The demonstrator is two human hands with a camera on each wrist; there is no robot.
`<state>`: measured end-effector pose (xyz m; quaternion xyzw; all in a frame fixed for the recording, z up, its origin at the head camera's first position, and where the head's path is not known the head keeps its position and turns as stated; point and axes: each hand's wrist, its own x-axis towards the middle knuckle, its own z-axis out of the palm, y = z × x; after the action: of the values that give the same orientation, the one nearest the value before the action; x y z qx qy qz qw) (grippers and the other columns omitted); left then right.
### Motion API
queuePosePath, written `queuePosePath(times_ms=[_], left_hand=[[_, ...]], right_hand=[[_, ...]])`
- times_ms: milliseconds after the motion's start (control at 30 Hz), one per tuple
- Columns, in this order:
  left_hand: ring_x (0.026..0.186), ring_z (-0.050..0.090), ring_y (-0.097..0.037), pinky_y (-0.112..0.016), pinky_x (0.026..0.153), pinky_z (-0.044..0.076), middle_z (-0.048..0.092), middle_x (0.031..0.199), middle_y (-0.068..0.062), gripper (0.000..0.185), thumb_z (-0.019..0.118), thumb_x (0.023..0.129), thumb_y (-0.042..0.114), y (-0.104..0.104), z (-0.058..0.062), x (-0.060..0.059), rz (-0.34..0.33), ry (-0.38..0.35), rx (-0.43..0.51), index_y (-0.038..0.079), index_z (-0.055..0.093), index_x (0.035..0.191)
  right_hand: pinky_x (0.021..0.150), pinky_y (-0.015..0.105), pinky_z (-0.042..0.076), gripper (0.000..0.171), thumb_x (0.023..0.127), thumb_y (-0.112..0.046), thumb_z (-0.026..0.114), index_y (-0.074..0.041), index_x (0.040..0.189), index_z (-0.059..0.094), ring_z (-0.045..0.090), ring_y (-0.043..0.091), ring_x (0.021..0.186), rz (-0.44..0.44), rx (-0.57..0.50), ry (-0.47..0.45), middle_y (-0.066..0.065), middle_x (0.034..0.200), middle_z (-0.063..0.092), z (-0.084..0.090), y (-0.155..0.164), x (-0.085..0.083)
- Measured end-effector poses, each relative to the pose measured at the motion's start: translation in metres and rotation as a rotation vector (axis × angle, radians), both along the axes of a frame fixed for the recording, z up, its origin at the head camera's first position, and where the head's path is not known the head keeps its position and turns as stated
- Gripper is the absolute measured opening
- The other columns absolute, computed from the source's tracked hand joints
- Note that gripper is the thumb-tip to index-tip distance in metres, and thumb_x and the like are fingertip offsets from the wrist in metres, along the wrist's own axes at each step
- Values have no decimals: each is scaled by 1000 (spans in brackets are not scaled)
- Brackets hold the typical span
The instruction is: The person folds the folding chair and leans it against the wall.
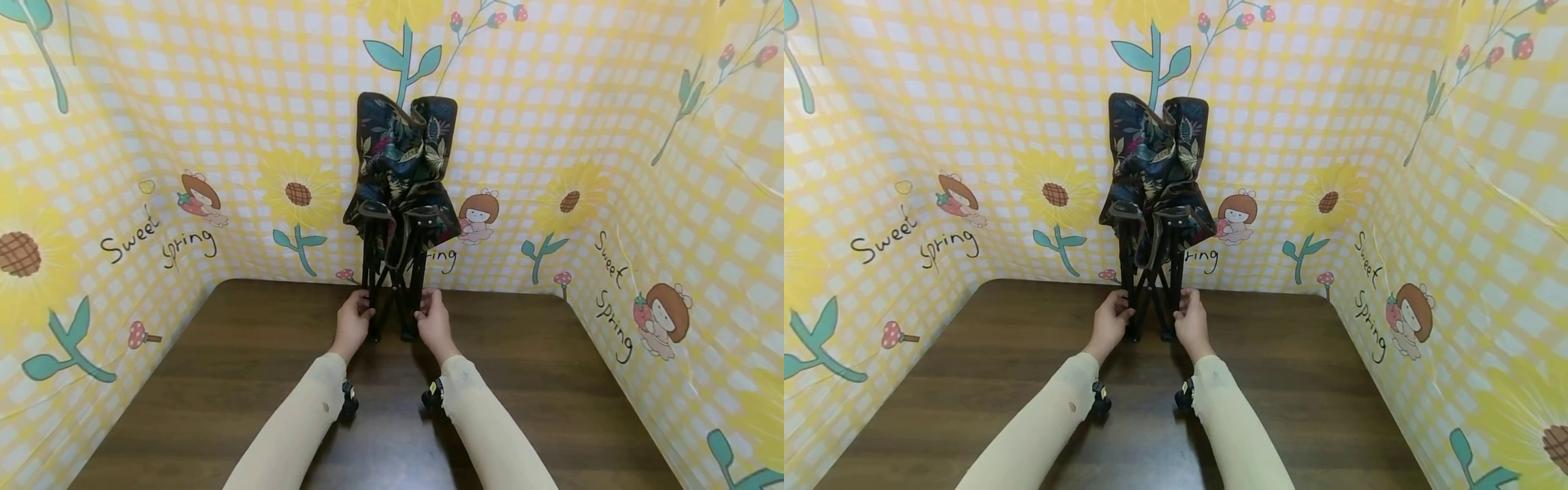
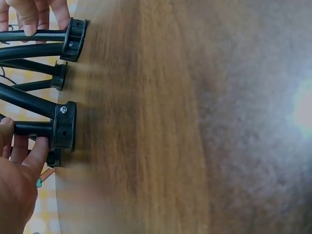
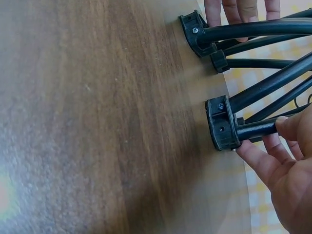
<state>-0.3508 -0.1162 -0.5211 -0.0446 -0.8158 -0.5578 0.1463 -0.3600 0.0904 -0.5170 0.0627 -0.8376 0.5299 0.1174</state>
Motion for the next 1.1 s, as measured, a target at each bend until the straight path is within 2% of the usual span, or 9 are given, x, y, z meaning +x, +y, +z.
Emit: queuePosePath(times_ms=[367, 600, 833, 1100], left_hand=[[109, 62, -35, -50, 92, 54, 64, 118, -25, 38, 63, 99, -3, 0, 1, 0, -11, -2, -3, -2, 57, 137], [107, 63, -35, -49, 92, 54, 65, 116, -24, 37, 64, 97, -5, 1, 0, -2, 4, 31, -3, -1, 58, 134], [107, 63, -35, -50, 92, 54, 65, 115, -24, 37, 64, 97, -6, -1, 0, -4, 2, 26, 2, 0, 59, 133], [107, 64, -34, -49, 92, 54, 66, 113, -21, 37, 65, 97, -5, -3, -2, -10, 8, 9, -3, -1, 59, 133]], right_hand=[[84, 40, 53, 48, 94, 11, 63, -12, 133, 47, 59, 28, 94, -22, -20, -8, 16, 109, 61, -3, 0, -4], [83, 41, 52, 47, 94, 14, 60, -4, 135, 45, 59, 28, 95, -1, -34, 5, 26, 113, 62, 1, -2, -3], [83, 40, 54, 45, 95, 11, 60, -8, 133, 47, 60, 27, 95, -5, -18, 0, 18, 109, 64, -1, -3, -6], [82, 39, 55, 45, 95, 11, 59, -8, 134, 47, 59, 26, 93, -8, -13, -14, 19, 110, 63, 0, -3, -7]])
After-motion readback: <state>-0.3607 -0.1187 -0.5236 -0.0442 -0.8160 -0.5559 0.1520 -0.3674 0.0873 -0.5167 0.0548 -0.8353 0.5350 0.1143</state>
